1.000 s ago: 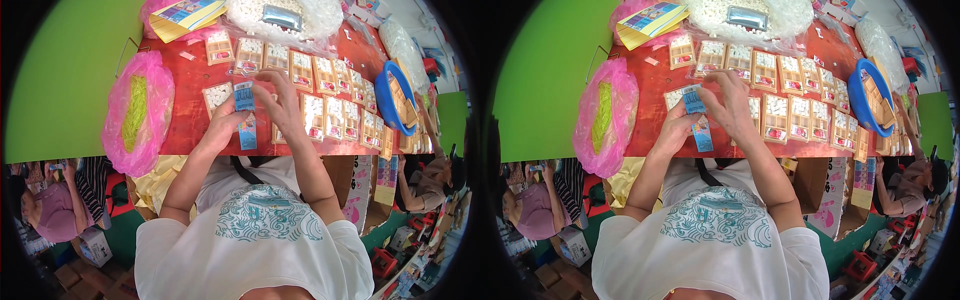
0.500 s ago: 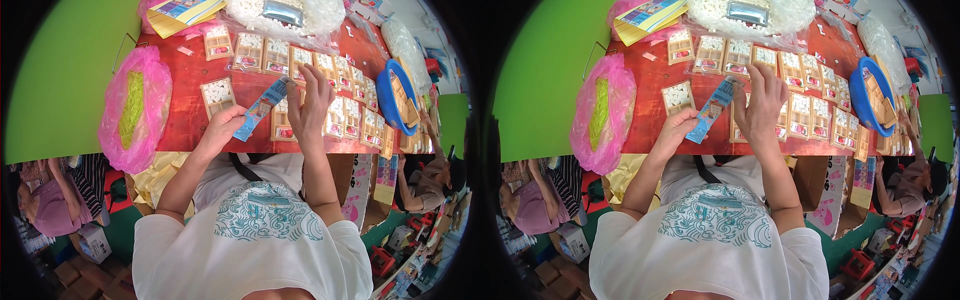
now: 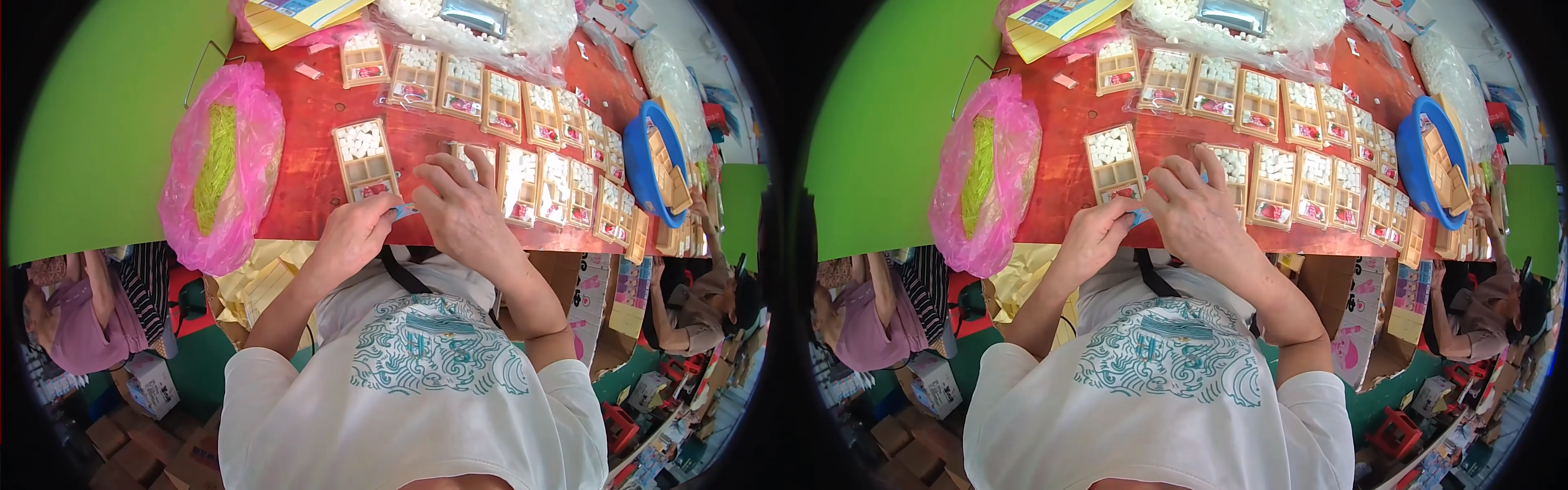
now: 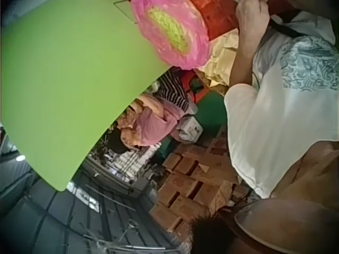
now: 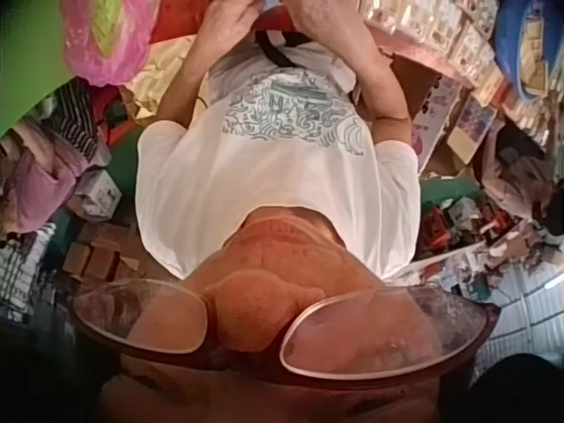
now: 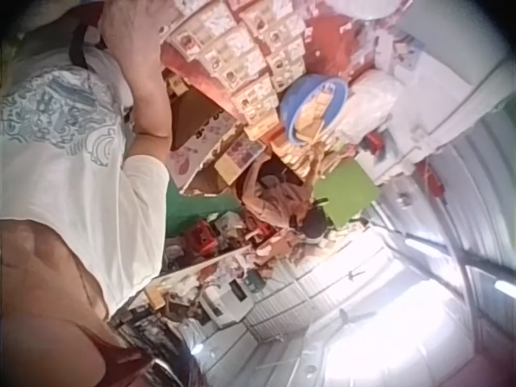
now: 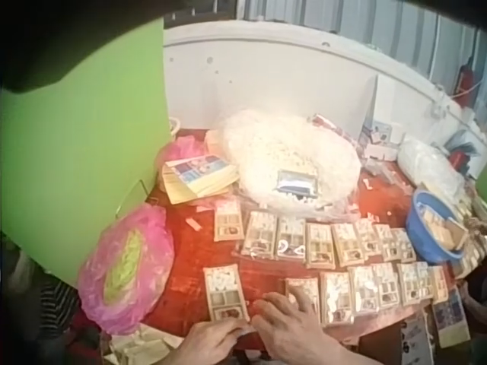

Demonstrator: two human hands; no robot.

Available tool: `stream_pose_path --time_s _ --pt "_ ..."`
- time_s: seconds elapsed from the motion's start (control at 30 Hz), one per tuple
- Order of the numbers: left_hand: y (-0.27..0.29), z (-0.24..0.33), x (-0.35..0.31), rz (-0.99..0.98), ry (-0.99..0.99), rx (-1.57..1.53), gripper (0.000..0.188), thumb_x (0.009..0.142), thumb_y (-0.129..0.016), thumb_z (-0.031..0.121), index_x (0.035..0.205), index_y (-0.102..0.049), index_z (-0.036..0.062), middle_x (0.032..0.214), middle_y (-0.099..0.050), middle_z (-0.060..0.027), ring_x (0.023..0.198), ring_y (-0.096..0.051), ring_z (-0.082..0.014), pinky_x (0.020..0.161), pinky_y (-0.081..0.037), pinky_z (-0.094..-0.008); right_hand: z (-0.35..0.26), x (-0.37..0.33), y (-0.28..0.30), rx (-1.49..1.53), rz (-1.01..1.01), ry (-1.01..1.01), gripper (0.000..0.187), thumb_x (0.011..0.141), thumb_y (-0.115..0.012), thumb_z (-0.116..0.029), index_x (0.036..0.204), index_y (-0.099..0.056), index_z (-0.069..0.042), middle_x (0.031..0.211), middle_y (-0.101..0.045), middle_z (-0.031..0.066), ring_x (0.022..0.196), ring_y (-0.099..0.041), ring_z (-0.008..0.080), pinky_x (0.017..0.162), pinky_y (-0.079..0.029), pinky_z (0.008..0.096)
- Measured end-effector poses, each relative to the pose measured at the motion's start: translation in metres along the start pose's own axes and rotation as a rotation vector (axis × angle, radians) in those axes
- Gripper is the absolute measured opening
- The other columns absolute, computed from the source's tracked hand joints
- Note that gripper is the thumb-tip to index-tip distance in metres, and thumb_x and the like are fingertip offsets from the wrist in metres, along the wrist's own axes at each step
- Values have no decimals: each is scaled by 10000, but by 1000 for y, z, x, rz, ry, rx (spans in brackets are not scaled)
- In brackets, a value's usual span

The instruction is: Packaging small white items into plastic containers and applying labels.

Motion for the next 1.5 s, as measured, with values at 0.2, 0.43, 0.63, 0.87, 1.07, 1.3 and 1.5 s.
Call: stream_pose_path --time_s 0.2,0.43,0.63,0.87,1.07,1.3,1.5 --pt "32 -32 -21 369 45 -222 270 929 -562 51 1192 -580 -7 990 -642 -195 876 -659 -281 762 -516 -350 35 9 7 235 143 -135 41 825 -615 -34 837 -577 -42 978 -632 71 949 -596 257 964 -372 430" --pt "12 -5 -28 426 -290 411 317 778 -625 12 1094 -632 -12 1146 -598 -169 1079 -563 -340 903 -429 -461 75 51 -51 810 44 -360 78 835 -594 -45 863 -598 29 825 -565 107 769 -591 220 661 -463 321" --pt "-9 -12 -28 374 -310 612 335 769 -648 60 1098 -637 1 1169 -590 -155 1136 -535 -317 944 -388 -517 50 82 -92 730 -75 -180 78 840 -589 -65 857 -616 6 821 -541 104 724 -572 214 648 -449 325" --pt "-6 -10 -37 393 -358 495 337 734 -651 13 1070 -662 -11 1119 -630 -148 1070 -557 -322 942 -384 -505 35 82 -112 541 -188 -169 111 837 -597 -155 812 -630 -52 854 -575 80 803 -592 281 757 -393 420" --pt "-5 -10 -41 403 -383 481 330 729 -648 7 1058 -665 -12 1121 -630 -144 1062 -560 -317 935 -386 -496 29 78 -114 515 -146 -128 54 833 -609 -125 813 -626 -78 878 -562 68 872 -582 263 817 -372 417" --pt "0 -12 -36 458 -360 515 314 756 -644 23 1068 -663 -4 1184 -600 -159 1101 -545 -337 957 -368 -505 28 76 -119 379 -111 -119 21 821 -609 -99 816 -628 -91 911 -554 74 911 -580 272 842 -383 426" --pt "3 -22 -19 461 -240 648 351 799 -642 129 1132 -634 17 1247 -563 -155 1178 -504 -324 962 -346 -547 23 78 -117 247 -135 -101 43 782 -623 -86 821 -637 -78 924 -563 80 930 -577 280 834 -397 434"
Point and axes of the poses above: each hand's wrist, its own x-axis towards the middle knuckle, its own y-axis out of the back of the hand, z = x × y, the point moved 7 cm from there along x, towards the middle knuckle
